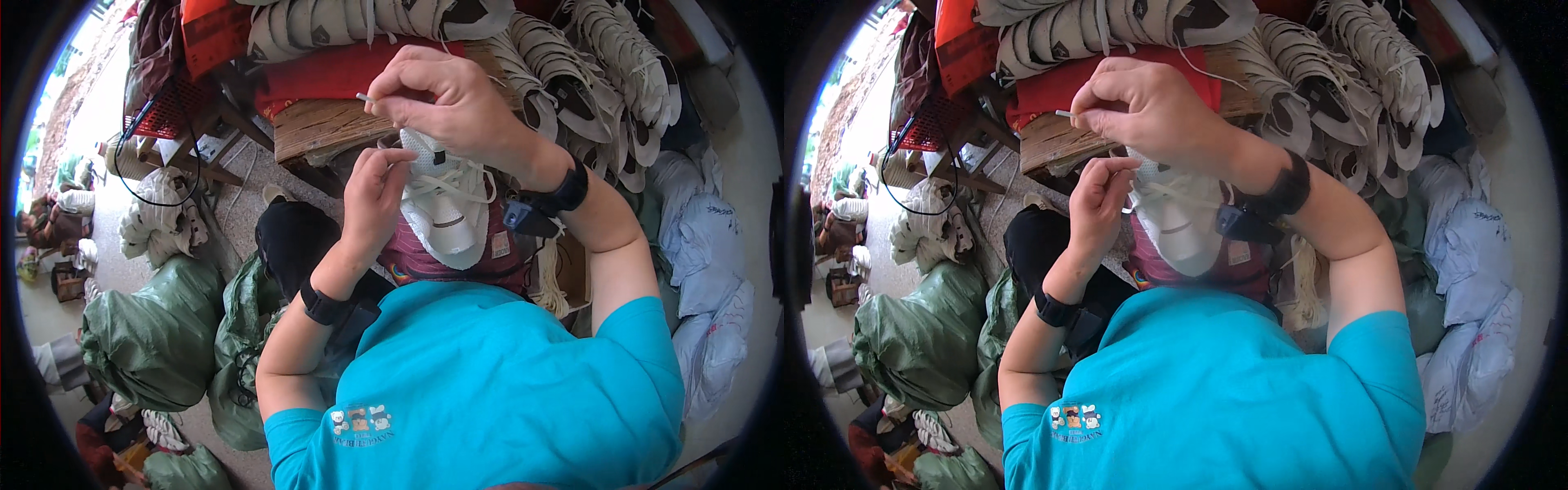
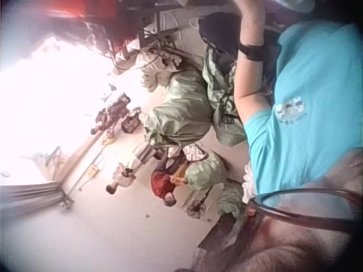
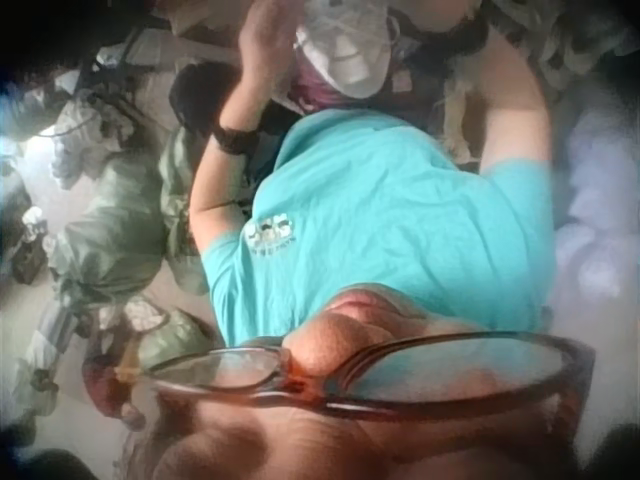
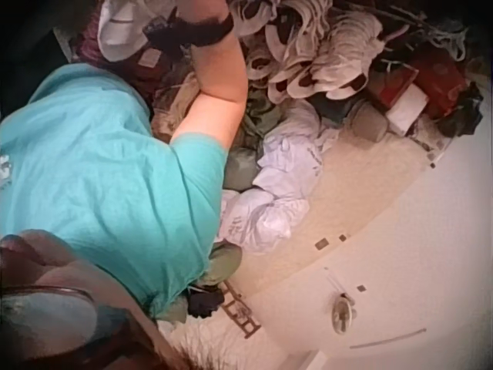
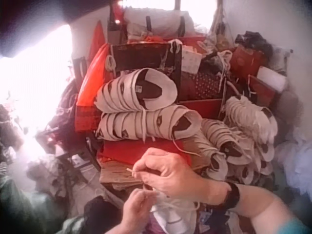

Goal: The person threads white shoelaces through the eyelets of a white shoe upper, pulling the laces tight and adjusting them. The person handles multiple shoe uppers, moving them between a red cloth and a pile of similar parts.

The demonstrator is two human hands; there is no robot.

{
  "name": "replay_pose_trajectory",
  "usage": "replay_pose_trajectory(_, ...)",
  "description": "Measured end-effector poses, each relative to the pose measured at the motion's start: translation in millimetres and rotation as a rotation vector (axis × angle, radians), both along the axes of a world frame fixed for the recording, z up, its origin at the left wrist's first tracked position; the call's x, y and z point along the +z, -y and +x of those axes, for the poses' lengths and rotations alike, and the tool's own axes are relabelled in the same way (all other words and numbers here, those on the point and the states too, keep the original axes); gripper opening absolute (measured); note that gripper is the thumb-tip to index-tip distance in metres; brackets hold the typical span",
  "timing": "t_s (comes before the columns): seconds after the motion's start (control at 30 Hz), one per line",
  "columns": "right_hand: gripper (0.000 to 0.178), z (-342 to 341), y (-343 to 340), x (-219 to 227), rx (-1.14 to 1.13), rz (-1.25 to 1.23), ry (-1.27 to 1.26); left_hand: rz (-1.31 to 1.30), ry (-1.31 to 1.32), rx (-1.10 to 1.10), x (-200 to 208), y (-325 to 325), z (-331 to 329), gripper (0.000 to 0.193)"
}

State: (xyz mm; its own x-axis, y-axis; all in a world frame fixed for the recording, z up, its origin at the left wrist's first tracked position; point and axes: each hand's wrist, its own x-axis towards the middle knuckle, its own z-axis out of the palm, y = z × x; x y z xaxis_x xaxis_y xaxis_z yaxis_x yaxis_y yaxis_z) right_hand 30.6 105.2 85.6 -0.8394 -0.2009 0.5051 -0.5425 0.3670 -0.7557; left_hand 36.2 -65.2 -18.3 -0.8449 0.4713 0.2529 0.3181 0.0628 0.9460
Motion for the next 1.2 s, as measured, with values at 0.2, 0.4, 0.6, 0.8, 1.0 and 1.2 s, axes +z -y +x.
replay_pose_trajectory(0.2, 0.009, 4, -9, 0, 0.046, -0.100, 0.177, -0.004, 0.161, -0.008, -2, -7, 1, 0.010)
replay_pose_trajectory(0.4, 0.006, 34, -15, -4, 0.280, -0.379, 0.400, -0.179, -0.238, 0.109, 0, -15, -4, 0.019)
replay_pose_trajectory(0.6, 0.008, 79, -15, -29, 0.411, 0.020, 0.213, -0.230, -0.134, 0.033, 2, -19, -9, 0.010)
replay_pose_trajectory(0.8, 0.005, 86, -20, -46, 0.418, -0.037, 0.307, -0.291, -0.134, 0.030, 4, -19, -10, 0.009)
replay_pose_trajectory(1.0, 0.006, 88, -19, -60, 0.390, 0.029, 0.279, -0.312, -0.138, 0.026, 8, -19, -9, 0.010)
replay_pose_trajectory(1.2, 0.006, 89, -18, -61, 0.377, 0.024, 0.271, -0.319, -0.117, 0.051, 8, -18, -7, 0.009)
